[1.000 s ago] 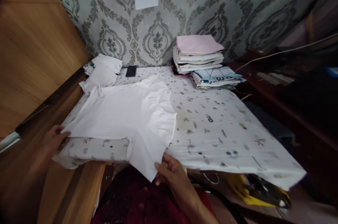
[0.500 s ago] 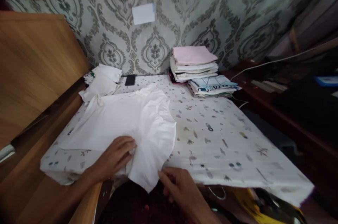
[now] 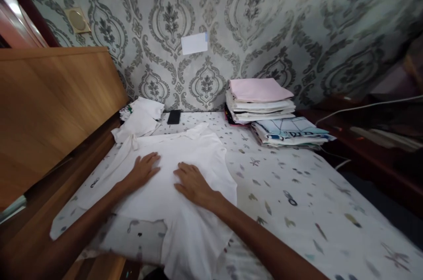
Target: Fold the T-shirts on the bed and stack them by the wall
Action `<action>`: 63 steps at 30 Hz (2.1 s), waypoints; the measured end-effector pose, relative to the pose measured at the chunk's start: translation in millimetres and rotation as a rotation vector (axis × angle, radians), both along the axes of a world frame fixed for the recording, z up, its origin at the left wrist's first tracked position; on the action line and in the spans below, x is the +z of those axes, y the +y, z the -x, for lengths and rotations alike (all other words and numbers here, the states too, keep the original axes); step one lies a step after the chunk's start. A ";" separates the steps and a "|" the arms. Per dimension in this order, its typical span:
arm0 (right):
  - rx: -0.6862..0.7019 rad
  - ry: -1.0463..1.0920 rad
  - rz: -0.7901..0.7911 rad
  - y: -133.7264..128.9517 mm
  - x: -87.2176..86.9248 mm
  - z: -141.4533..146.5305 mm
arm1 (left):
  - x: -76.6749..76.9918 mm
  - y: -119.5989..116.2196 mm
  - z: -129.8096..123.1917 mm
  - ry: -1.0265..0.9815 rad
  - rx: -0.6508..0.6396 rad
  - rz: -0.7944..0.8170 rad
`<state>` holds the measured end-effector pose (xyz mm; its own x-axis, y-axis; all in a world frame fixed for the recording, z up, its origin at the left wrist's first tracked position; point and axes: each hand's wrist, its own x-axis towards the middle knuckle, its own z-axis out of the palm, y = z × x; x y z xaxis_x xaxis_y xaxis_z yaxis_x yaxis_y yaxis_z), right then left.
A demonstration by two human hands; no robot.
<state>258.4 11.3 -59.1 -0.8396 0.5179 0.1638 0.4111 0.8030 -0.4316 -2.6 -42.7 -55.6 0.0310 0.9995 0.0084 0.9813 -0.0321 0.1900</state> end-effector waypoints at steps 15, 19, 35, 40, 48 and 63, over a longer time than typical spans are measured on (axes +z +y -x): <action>-0.222 -0.124 -0.064 132.6 -0.5 36.8 | 0.8 50.3 118.0 0.215 0.271 -0.100; -0.314 -0.161 -0.096 168.4 3.1 51.4 | 16.9 74.0 132.0 0.178 0.448 -0.100; -0.013 -0.071 -0.165 160.7 -11.4 86.0 | -5.5 103.7 63.0 0.039 -0.088 -0.072; -0.173 -0.114 -0.140 190.6 -15.6 59.9 | -9.6 117.4 90.6 0.135 0.070 -0.111; -0.690 0.025 -0.079 255.4 -17.3 17.2 | -7.0 120.5 94.6 0.112 0.103 -0.192; -0.693 0.216 -0.069 303.3 -6.4 36.6 | 28.3 160.9 107.1 0.329 0.380 -0.283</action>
